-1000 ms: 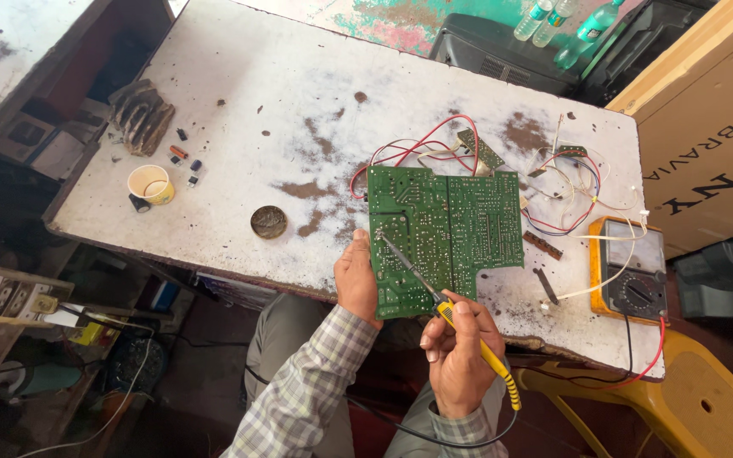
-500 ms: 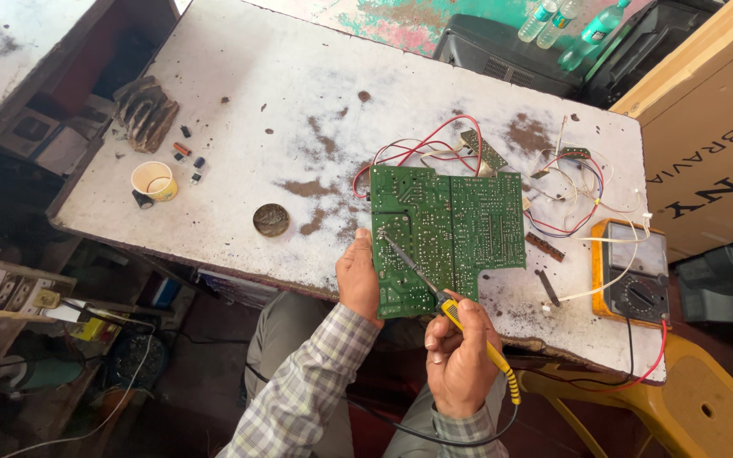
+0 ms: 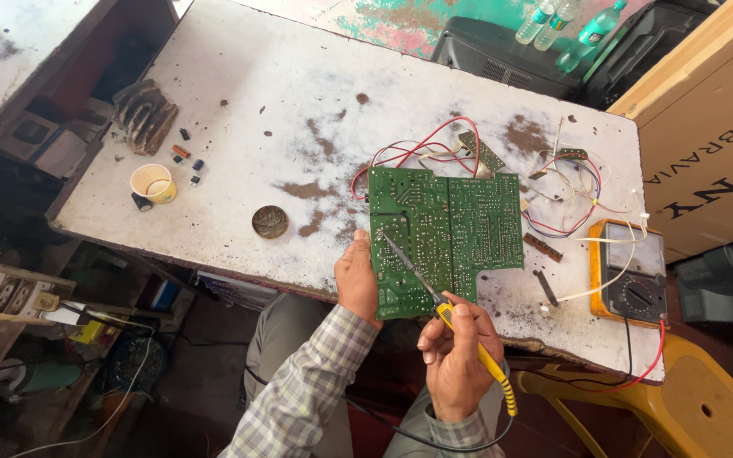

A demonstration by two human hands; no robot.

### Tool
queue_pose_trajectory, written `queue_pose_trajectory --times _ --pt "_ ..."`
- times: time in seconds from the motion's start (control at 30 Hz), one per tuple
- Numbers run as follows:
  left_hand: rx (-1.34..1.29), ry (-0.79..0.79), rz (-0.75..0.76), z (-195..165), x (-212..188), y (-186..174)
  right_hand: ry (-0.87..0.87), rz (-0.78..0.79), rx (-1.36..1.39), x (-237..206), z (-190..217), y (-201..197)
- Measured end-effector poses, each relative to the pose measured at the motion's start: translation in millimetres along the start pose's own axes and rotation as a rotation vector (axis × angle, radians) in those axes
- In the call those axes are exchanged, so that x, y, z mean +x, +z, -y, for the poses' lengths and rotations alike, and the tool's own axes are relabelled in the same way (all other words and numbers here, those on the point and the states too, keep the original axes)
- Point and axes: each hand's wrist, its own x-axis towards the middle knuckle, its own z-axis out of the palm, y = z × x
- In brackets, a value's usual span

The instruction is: The person holds a green circuit board and uses a soldering iron to apply heat to various solder points on the board. The person repeatedly moves the iron across different areas of the board, occasionally adjusting the board's position.

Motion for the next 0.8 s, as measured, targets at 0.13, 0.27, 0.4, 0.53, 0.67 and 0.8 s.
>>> queue_pose_trajectory --times 0.13,0.27,0.4,0.53,0.67,0.8 --pt "-0.025 -0.007 0.014 0.4 0.9 -1.1 0.021 0.003 0.015 2.6 -0.1 0.8" --pt "-0.04 0.003 0.022 1.6 2.0 -1.0 0.053 0.008 0.055 5.9 -1.3 0.6" --pt "-0.05 -0.006 0.019 1.1 1.9 -0.3 0.092 -0.005 0.085 8.3 -1.4 -1.0" --pt "-0.03 -0.009 0.002 -0.2 1.5 0.4 0.179 -0.055 0.137 11.6 -1.2 -2.6" --pt "-0.05 -0.007 0.009 0.7 1.8 0.3 0.175 -0.042 0.145 12.9 -1.8 -3.6" --pt "-0.046 -0.005 -0.003 3.6 3.9 -0.3 0.114 -0.018 0.103 10.9 -2.4 -2.8"
